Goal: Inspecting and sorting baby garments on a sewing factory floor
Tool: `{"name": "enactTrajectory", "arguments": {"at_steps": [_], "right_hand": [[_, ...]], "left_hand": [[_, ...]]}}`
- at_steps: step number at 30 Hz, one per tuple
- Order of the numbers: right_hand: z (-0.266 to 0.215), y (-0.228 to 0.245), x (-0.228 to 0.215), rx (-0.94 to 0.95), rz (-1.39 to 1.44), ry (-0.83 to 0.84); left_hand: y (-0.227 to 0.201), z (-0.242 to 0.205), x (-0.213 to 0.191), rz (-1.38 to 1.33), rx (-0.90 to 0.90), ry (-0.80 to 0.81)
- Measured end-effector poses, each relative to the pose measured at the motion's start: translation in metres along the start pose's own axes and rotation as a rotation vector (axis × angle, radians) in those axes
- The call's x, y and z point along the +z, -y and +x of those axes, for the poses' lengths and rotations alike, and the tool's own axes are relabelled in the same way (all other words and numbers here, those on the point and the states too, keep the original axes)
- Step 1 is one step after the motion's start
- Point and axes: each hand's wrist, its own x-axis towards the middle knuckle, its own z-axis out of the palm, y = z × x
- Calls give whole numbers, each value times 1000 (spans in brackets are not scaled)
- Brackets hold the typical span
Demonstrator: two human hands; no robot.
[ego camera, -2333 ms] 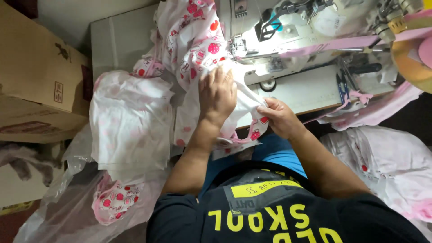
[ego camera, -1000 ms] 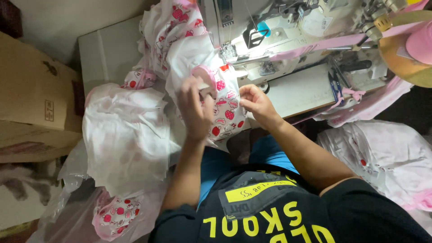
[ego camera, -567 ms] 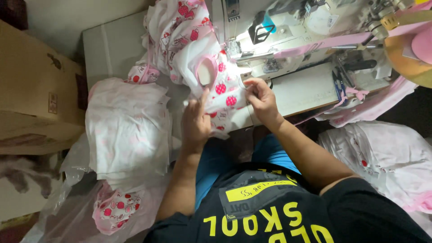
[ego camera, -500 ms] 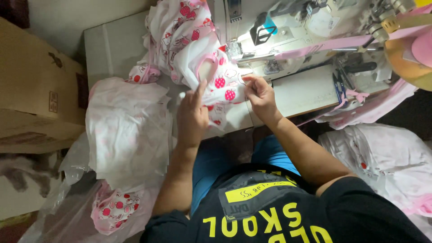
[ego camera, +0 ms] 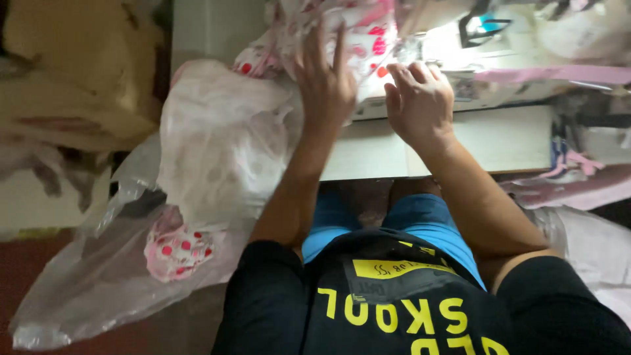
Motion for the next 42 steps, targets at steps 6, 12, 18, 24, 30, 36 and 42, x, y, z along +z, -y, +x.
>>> {"name": "enactTrajectory", "arguments": {"at_steps": [6, 12, 18, 24, 30, 36, 42], "right_hand": [[46, 13, 41, -240, 283, 389], [77, 88, 49, 180, -178, 787], [33, 120, 124, -345, 587, -1], [43, 169, 146, -38, 464, 479], [28, 130, 89, 227, 1457, 36], [-77, 35, 25, -126, 937, -264], [-172, -27, 5, 1200, 1758, 155]], "left_hand": [[64, -106, -78, -493, -11, 74], [131, -122, -39, 50, -374, 247], [170, -122, -22, -91, -381, 414], [153, -131, -145, -574, -577, 394], [142, -61, -180, -520, -396, -395], [25, -42, -28, -1232, -71, 168], [-54, -38, -38, -416, 471, 17]]}}
